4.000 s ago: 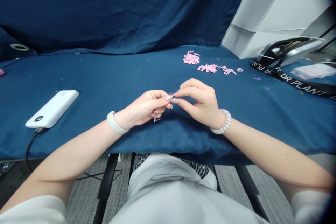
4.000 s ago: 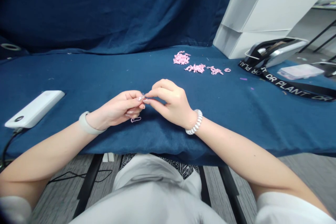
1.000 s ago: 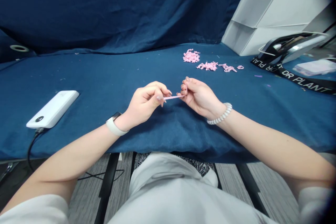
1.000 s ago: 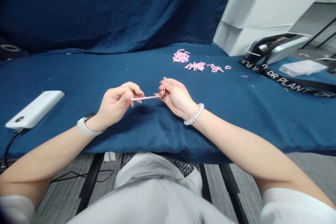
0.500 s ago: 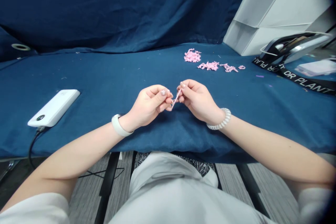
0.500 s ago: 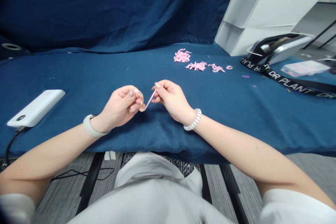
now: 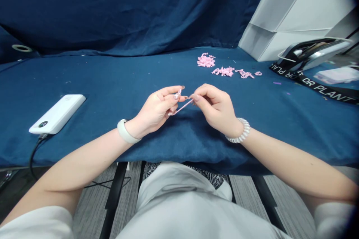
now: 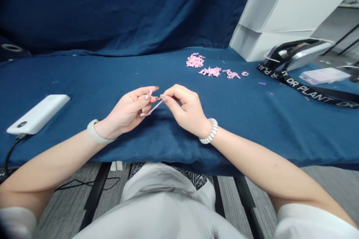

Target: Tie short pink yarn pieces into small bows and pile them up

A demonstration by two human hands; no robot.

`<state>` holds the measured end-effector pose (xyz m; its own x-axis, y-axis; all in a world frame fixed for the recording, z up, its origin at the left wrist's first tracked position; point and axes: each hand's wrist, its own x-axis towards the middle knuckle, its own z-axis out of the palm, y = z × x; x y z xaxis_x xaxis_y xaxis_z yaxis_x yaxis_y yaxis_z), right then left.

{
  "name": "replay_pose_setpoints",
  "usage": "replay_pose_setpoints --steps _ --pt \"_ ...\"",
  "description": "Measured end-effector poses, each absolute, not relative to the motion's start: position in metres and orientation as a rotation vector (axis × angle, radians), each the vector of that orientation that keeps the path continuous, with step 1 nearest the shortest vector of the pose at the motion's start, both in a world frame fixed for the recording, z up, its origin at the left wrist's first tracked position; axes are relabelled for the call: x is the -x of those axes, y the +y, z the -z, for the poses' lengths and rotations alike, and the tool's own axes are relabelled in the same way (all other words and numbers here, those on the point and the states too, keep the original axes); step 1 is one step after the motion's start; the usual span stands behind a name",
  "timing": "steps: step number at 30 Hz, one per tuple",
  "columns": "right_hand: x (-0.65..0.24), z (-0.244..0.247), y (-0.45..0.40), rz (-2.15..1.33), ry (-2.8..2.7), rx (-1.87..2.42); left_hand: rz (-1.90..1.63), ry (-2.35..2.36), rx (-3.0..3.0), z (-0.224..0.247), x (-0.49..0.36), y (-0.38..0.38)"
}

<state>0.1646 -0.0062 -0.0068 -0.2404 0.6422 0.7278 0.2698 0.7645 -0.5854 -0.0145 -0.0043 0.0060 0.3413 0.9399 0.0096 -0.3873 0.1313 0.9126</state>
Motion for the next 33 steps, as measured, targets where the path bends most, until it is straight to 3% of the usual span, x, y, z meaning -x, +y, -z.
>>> replay_pose_setpoints --steps 14,33 --pt "-0.1593 0.0062 -0.0069 -0.198 -1.819 0.538 -0.893 0.589 -1.100 -0.0019 0.0099 -0.0118" --pt "-0.1550 0.0054 -0.0138 -0.275 -1.752 0.523 -0.879 0.569 -1.131 0.0001 0.0121 -0.0120"
